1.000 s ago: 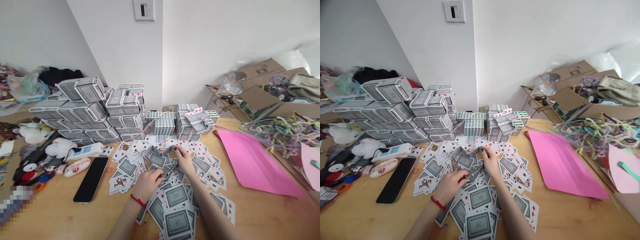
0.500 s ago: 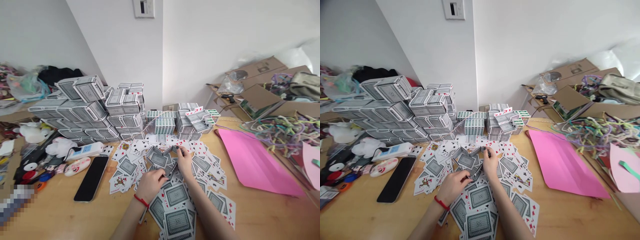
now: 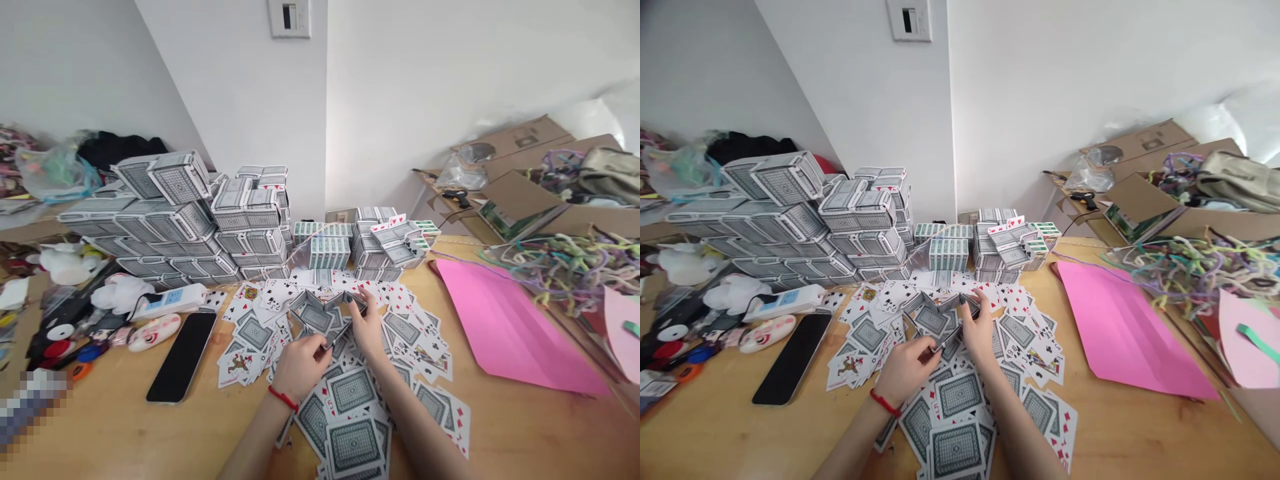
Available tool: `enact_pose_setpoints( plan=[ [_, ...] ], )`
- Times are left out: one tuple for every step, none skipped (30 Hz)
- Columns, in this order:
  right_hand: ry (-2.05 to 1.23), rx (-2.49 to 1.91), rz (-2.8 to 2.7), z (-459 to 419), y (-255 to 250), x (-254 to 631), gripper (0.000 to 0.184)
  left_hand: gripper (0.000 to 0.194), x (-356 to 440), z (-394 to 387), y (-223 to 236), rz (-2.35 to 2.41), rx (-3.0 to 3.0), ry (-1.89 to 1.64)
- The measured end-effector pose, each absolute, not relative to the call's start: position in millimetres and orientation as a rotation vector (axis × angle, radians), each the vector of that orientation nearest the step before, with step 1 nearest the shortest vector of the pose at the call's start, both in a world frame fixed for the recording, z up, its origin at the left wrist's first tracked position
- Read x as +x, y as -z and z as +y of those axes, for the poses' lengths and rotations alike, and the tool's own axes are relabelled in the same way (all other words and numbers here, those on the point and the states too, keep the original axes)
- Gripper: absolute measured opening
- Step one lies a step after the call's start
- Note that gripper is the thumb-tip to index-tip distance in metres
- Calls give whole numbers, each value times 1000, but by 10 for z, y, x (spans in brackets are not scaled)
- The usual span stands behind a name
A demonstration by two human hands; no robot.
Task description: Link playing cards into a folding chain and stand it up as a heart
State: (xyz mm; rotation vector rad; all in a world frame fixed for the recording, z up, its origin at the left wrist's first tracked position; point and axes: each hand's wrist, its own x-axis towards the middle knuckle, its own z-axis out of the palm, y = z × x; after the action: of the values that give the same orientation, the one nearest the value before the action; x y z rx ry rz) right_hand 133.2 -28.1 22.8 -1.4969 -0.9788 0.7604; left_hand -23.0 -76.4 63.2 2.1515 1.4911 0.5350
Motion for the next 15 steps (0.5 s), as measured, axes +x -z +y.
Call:
enact_pose_setpoints(
  plan=[
    [-789,-1481,-952,-305,-244,1362,52,8,-240,-760,-643,1495,2140,-548],
    [-807,-1475,-911,-332,-257,1400,56,8,-249,-758,-654,1496,2125,-562],
    [-815,-1482,-865,-361,-268,1442,58,9,-255,-757,-664,1496,2109,-577],
    [-817,-1510,-823,-392,-276,1484,58,9,-259,-756,-671,1494,2097,-587],
    [-822,-1552,-781,-422,-281,1523,57,10,-261,-754,-676,1492,2091,-590],
    [-852,-1592,-747,-450,-283,1554,58,10,-260,-753,-678,1490,2088,-585],
    [-895,-1623,-722,-475,-283,1574,59,11,-257,-750,-678,1489,2090,-575],
    [-947,-1645,-702,-495,-283,1582,61,11,-253,-747,-678,1487,2093,-561],
    [-1002,-1656,-693,-508,-283,1579,64,11,-248,-744,-679,1486,2097,-548],
    [-1051,-1661,-696,-513,-283,1565,66,11,-243,-741,-683,1484,2099,-537],
    [-1088,-1667,-708,-511,-284,1546,67,11,-239,-738,-690,1483,2099,-530],
    [-1106,-1674,-729,-501,-285,1524,67,11,-235,-735,-701,1480,2097,-526],
    [-1103,-1681,-761,-485,-284,1502,66,10,-233,-732,-716,1476,2093,-522],
    [-1078,-1687,-800,-465,-282,1484,64,10,-231,-730,-734,1475,2086,-520],
    [-1027,-1690,-837,-441,-277,1470,62,10,-231,-727,-752,1475,2077,-519]
  ],
)
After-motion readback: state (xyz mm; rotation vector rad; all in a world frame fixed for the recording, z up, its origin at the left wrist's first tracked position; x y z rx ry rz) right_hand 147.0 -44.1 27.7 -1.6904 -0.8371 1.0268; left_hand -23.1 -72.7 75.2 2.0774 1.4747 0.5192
